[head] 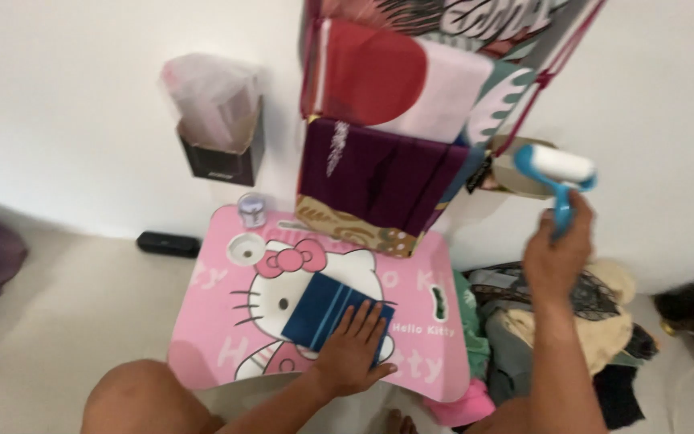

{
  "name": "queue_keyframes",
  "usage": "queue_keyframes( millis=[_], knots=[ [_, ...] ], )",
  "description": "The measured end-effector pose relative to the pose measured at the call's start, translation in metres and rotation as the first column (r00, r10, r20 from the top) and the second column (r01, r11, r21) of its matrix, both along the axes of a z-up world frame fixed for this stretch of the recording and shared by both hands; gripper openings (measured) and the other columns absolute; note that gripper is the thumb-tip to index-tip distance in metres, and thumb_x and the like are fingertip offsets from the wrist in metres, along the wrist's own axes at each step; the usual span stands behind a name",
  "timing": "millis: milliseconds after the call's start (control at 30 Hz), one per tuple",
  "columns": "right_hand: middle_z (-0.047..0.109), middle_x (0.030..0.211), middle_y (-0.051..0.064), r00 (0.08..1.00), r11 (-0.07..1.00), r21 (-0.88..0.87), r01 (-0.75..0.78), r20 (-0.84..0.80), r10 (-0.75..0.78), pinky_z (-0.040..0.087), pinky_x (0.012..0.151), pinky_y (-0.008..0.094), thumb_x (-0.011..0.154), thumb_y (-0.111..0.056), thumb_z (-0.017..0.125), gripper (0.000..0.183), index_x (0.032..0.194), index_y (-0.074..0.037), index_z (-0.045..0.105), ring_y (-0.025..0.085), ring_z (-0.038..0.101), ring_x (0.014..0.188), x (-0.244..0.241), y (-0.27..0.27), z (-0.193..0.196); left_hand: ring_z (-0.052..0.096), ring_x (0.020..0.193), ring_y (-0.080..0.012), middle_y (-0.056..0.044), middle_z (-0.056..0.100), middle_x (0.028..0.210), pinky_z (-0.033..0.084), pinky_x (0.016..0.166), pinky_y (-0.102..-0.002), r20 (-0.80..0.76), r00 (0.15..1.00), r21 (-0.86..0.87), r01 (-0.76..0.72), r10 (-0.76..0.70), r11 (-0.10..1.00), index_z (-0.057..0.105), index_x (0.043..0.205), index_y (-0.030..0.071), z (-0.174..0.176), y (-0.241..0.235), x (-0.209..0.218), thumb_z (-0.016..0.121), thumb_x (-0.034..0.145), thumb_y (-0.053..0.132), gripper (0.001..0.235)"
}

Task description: The person uses a lint roller on a blue cloth placed on a pink Hello Kitty tray, then folds the cloth and places it into a clear plastic bag. The person smooths the cloth inside the bag and seals it.

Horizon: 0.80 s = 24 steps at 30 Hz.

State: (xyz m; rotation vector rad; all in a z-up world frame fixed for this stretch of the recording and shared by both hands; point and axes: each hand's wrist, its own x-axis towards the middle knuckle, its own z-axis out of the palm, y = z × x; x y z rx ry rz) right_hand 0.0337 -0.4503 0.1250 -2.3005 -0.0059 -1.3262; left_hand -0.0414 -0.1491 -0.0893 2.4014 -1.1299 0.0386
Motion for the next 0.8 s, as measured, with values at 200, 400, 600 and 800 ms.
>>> queue_keyframes(
  millis=[200, 400, 600, 800],
  knots=[
    [0.064, 0.124, 0.041, 0.932, 0.93, -0.095, -0.355, -0.111, 0.345, 0.059, 0.092, 0.054, 0.113, 0.015, 0.062, 0.035, 0.146, 0.025, 0.055, 0.046, 0.069, 0.105, -0.081, 0.037, 0.023, 0.009, 0.157, -0.042, -0.025, 0.016, 0.169, 0.003, 0.125, -0.06, 0.066, 0.994, -0.083, -0.077, 0.082, 0.994, 0.029, 0.158, -0.006, -0.021, -0.018, -0.009, 0.023, 0.102, 0.067, 0.092],
    [0.071, 0.137, 0.002, 0.442, 0.863, 0.056, -0.503, -0.841, 0.312, 0.053, 0.089, 0.041, 0.094, -0.026, 0.06, 0.045, 0.139, -0.024, 0.064, 0.026, 0.072, 0.111, -0.061, 0.114, -0.031, 0.024, 0.155, -0.0436, -0.028, 0.031, 0.164, 0.009, 0.127, -0.06, 0.136, 0.978, -0.177, -0.133, 0.158, 0.975, 0.036, 0.156, -0.008, -0.029, -0.025, -0.013, 0.027, 0.101, 0.068, 0.095],
    [0.062, 0.142, 0.003, 0.166, 0.766, -0.023, -0.642, -0.98, 0.11, 0.056, 0.085, 0.048, 0.097, -0.026, 0.046, 0.047, 0.143, -0.024, 0.058, 0.029, 0.064, 0.119, -0.041, 0.156, -0.093, 0.045, 0.136, -0.0484, -0.03, 0.054, 0.143, 0.029, 0.119, -0.056, 0.134, 0.97, -0.267, -0.161, 0.201, 0.95, 0.05, 0.144, -0.012, -0.049, -0.03, -0.011, 0.037, 0.1, 0.066, 0.09],
    [0.06, 0.145, 0.007, 0.182, 0.758, 0.01, -0.652, -0.968, 0.17, 0.056, 0.087, 0.05, 0.098, -0.025, 0.049, 0.048, 0.145, -0.024, 0.056, 0.033, 0.061, 0.125, -0.019, 0.175, -0.112, 0.029, 0.147, -0.0569, -0.032, 0.043, 0.155, 0.014, 0.124, -0.066, 0.117, 0.976, -0.309, -0.139, 0.182, 0.941, 0.048, 0.15, -0.006, -0.047, -0.028, -0.011, 0.035, 0.1, 0.066, 0.088]
  ],
)
